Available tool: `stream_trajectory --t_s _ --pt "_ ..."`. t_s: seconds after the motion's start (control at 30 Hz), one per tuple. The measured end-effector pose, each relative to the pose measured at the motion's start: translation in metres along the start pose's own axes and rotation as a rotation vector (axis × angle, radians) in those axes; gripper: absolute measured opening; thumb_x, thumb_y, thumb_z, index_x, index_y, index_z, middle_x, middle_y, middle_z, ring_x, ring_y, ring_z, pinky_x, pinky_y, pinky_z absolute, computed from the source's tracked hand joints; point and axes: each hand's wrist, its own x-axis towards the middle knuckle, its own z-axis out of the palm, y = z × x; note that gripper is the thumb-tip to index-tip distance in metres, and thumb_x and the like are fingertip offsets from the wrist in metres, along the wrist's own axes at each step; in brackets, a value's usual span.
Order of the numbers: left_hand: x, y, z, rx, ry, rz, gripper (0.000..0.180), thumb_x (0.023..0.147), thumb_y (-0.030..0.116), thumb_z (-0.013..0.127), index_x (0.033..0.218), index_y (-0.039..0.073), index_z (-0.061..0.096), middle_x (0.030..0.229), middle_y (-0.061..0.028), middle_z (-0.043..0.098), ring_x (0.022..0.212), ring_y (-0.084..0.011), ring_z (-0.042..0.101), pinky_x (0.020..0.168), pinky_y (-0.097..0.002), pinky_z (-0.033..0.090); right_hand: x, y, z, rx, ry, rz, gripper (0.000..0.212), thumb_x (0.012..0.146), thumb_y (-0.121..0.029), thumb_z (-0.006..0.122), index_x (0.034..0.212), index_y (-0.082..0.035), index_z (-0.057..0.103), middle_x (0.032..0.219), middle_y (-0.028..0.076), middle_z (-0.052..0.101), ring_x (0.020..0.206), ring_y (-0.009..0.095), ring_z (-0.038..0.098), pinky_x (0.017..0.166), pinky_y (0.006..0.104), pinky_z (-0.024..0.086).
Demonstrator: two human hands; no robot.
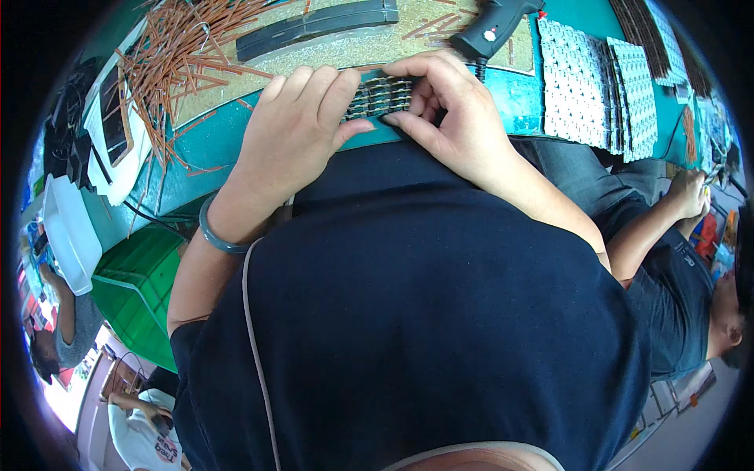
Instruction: Assembling small metal components onto a grid or tray using a glue gun.
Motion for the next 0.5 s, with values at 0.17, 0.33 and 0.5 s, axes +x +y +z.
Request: stream_trajectory --t_s 0.17,0.33,0.5 --pt "-0.001 0.008 -0.015 -0.256 0.141 -0.023 0.041 0.087 0.035 0.056 0.112 0.003 0.050 0.098 -0.0081 0.054 0.087 -0.0194 0.052 0.078 -0.0325 0.042 0.002 -0.013 -0.019 0.154 -0.031 0.004 0.041 0.077 0.000 0.066 0.117 -0.002 0.055 0.089 0.000 0.052 0.063 0.005 0.049 0.055 0.0188 0.042" --pt "-0.004 0.018 -0.035 -2.256 -0.248 -0.665 0.055 0.099 0.044 0.025 0.115 -0.005 0.046 0.082 -0.0064 0.049 0.071 -0.0152 0.047 0.063 -0.0281 0.039 0.024 -0.032 -0.033 0.598 -0.070 0.299 0.030 0.089 -0.024 0.060 0.111 -0.003 0.062 0.077 -0.001 0.060 0.058 0.002 0.048 0.049 0.0169 0.035" --pt "0.000 0.021 -0.040 -2.327 -0.231 -0.697 0.055 0.100 0.041 0.022 0.112 -0.006 0.048 0.078 -0.0062 0.045 0.066 -0.0131 0.043 0.055 -0.0231 0.037 0.030 -0.025 -0.023 0.688 -0.049 0.309 0.029 0.091 -0.026 0.057 0.108 -0.002 0.061 0.079 0.001 0.061 0.055 0.001 0.047 0.045 0.0146 0.035"
